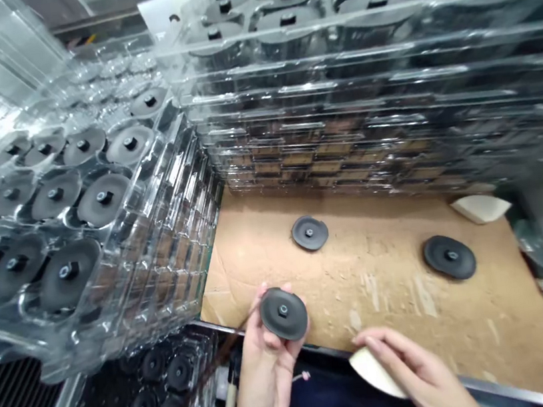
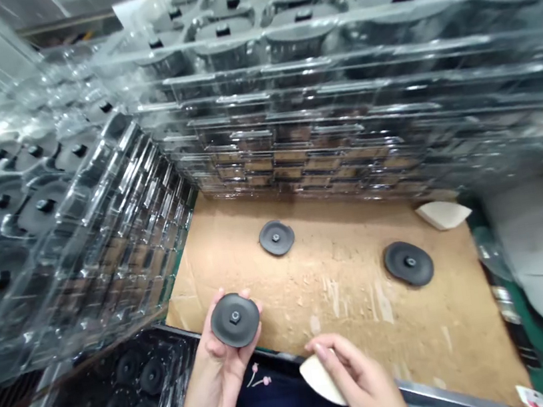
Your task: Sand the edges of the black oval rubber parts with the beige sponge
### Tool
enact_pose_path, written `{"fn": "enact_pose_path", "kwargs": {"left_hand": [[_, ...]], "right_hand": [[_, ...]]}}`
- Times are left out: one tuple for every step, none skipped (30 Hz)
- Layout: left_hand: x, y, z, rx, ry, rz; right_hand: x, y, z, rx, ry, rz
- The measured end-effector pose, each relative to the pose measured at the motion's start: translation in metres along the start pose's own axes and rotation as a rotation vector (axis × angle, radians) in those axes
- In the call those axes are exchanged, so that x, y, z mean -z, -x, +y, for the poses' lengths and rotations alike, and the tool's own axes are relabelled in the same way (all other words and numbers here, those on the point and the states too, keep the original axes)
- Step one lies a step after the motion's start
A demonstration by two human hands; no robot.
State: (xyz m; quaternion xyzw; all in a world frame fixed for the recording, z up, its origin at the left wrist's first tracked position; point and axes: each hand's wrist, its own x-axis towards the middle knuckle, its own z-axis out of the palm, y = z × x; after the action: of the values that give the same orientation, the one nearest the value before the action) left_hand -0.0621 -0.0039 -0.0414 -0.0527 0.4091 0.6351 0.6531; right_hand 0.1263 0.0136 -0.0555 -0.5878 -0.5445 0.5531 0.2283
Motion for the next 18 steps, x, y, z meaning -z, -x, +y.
{"fn": "enact_pose_path", "kwargs": {"left_hand": [[-0.004, 0.002, -0.002, 0.017, -0.006, -0.017], [-0.008, 0.005, -0.004, 0.029, -0.014, -0.031], [-0.012, 0.008, -0.006, 0.035, -0.025, -0.036], [-0.017, 0.011, -0.008, 0.034, -0.043, -0.027], [-0.022, 0.014, -0.009, 0.039, -0.067, -0.009], [-0.027, 0.017, -0.010, 0.052, -0.097, 0.010], [-0.031, 0.020, -0.011, 0.074, -0.129, 0.024], [-0.035, 0.023, -0.012, 0.102, -0.160, 0.029], [-0.038, 0.025, -0.013, 0.126, -0.187, 0.023], [-0.041, 0.027, -0.014, 0.140, -0.210, 0.014], [-0.043, 0.029, -0.015, 0.137, -0.226, 0.008], [-0.045, 0.031, -0.016, 0.126, -0.238, 0.010], [-0.046, 0.032, -0.018, 0.116, -0.251, 0.015], [-0.047, 0.033, -0.020, 0.118, -0.265, 0.009], [-0.049, 0.034, -0.022, 0.130, -0.278, -0.003], [-0.050, 0.035, -0.023, 0.143, -0.288, -0.022], [-0.052, 0.036, -0.025, 0.153, -0.291, -0.049], [-0.053, 0.037, -0.025, 0.161, -0.291, -0.074]], "right_hand": [[0.003, -0.001, -0.008, 0.043, 0.017, 0.005], [0.006, -0.003, -0.018, 0.108, 0.040, 0.015], [0.008, -0.003, -0.029, 0.195, 0.062, 0.033], [0.009, -0.003, -0.042, 0.291, 0.082, 0.052], [0.008, -0.003, -0.053, 0.395, 0.102, 0.067], [0.007, -0.001, -0.064, 0.505, 0.116, 0.085], [0.005, 0.001, -0.074, 0.603, 0.127, 0.088], [0.003, 0.004, -0.081, 0.680, 0.138, 0.071], [0.002, 0.006, -0.087, 0.717, 0.150, 0.016], [0.002, 0.008, -0.091, 0.724, 0.163, -0.054], [0.003, 0.010, -0.093, 0.709, 0.180, -0.130], [0.004, 0.011, -0.095, 0.676, 0.198, -0.193], [0.006, 0.012, -0.095, 0.645, 0.211, -0.220], [0.007, 0.013, -0.095, 0.639, 0.216, -0.185], [0.008, 0.014, -0.093, 0.652, 0.212, -0.110], [0.009, 0.016, -0.092, 0.676, 0.196, -0.044], [0.011, 0.018, -0.089, 0.701, 0.173, -0.006], [0.013, 0.020, -0.087, 0.717, 0.148, -0.003]]}}
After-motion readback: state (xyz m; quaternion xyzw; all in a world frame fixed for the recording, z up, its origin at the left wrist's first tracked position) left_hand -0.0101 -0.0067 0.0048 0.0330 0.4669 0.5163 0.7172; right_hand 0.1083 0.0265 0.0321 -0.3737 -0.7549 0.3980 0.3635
